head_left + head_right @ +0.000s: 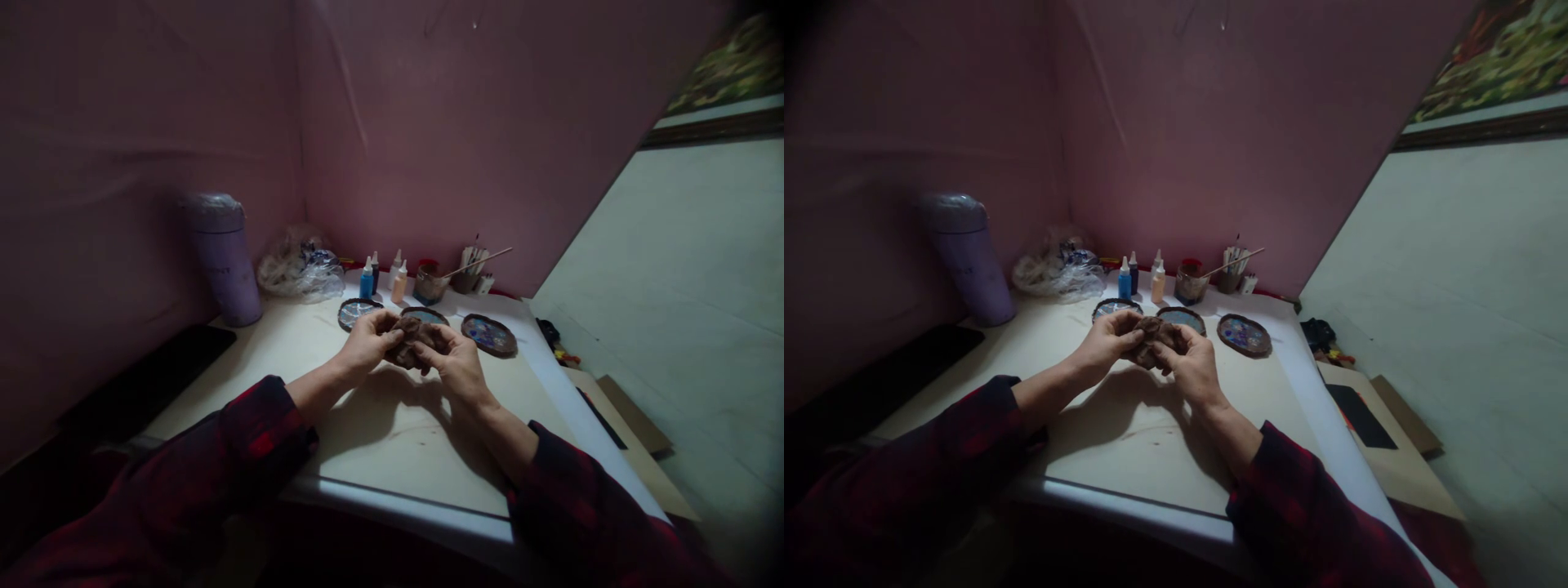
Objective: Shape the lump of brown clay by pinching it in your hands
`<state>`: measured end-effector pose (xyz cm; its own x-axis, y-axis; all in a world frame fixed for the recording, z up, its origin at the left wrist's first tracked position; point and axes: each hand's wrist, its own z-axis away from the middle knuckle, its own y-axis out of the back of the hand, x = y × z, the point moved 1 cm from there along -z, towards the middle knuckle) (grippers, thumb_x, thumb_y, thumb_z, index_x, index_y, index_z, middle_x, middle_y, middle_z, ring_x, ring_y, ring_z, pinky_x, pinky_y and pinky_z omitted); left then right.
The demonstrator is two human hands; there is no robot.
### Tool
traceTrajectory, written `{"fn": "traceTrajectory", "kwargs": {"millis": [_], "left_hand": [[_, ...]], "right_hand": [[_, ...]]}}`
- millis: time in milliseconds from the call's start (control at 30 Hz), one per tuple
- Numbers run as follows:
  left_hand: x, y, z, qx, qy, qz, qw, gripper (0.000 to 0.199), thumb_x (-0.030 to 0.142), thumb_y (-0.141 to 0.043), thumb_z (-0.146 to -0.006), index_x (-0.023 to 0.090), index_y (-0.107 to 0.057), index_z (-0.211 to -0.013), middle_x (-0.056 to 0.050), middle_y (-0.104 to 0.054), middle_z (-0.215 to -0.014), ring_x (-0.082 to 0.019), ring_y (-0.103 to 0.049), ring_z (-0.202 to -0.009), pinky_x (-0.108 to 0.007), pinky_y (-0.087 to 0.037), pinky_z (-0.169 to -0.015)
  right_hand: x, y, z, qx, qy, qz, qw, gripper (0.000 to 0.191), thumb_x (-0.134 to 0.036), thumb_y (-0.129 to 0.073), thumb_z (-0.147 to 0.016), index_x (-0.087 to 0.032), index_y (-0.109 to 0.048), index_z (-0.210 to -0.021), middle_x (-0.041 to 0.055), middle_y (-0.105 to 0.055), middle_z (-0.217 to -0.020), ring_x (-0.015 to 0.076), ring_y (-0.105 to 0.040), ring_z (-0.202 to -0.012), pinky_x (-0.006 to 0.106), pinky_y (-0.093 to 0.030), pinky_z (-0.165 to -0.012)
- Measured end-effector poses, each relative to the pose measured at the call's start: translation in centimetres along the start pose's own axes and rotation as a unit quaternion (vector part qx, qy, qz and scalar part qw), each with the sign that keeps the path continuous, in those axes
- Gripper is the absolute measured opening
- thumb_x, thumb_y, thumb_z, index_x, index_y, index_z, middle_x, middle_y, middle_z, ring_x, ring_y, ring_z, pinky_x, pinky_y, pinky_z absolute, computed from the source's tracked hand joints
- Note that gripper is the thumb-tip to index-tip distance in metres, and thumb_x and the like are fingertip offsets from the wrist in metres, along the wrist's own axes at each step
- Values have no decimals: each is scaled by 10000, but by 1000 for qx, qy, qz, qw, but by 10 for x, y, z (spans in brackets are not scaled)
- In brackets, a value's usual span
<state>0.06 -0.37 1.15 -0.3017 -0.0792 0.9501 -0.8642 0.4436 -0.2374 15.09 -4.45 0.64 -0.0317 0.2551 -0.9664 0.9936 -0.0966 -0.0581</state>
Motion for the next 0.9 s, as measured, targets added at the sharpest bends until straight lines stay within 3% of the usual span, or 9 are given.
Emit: {"fn": "traceTrajectory", "kwargs": {"millis": [133, 300, 567, 733, 900], "left_hand": [[1, 0, 0, 10, -1, 4, 1000, 382, 361, -822, -634, 132, -590, -833, -12, -637, -705, -124, -625, -546, -232, -505, -496], [-4, 1, -3, 32, 16, -10, 999, 283, 259, -774, -675, 121, -641, -885, -37, -668, -791, -119, -640, -637, -223, -517, -580], [-4, 1, -3, -51, 20, 6, 998, 315, 247, -721, -727, 100, -657, -998, -87, -696, -871, -160, -665, -724, -285, -542, -693], [-2, 1, -2, -62, 11, 12, 998, 326, 254, -739, -711, 89, -658, -980, -83, -684, -863, -160, -660, -718, -295, -546, -699], [1, -1, -1, -76, 12, -17, 997, 413, 312, -807, -654, 83, -641, -955, -74, -673, -836, -158, -656, -689, -279, -537, -656]], "right_hand": [[2, -1, 0, -6, 4, -13, 1000, 329, -334, -808, -637, -171, -676, -891, 6, -675, -723, 114, -538, -533, 236, -417, -441], [11, 3, -5, -5, -9, 31, 999, 340, -388, -779, -673, -187, -657, -919, 18, -681, -758, 148, -580, -572, 254, -452, -449], [11, 5, -5, -5, 25, 25, 999, 287, -350, -756, -707, -207, -678, -944, 41, -722, -939, 212, -656, -871, 324, -525, -756], [13, 5, -6, -8, 8, 17, 1000, 330, -358, -741, -721, -199, -674, -1002, 54, -719, -987, 219, -658, -902, 351, -521, -812], [14, 6, -8, -14, 53, 92, 994, 299, -364, -702, -754, -189, -666, -994, 63, -719, -977, 229, -656, -931, 369, -506, -863]]}}
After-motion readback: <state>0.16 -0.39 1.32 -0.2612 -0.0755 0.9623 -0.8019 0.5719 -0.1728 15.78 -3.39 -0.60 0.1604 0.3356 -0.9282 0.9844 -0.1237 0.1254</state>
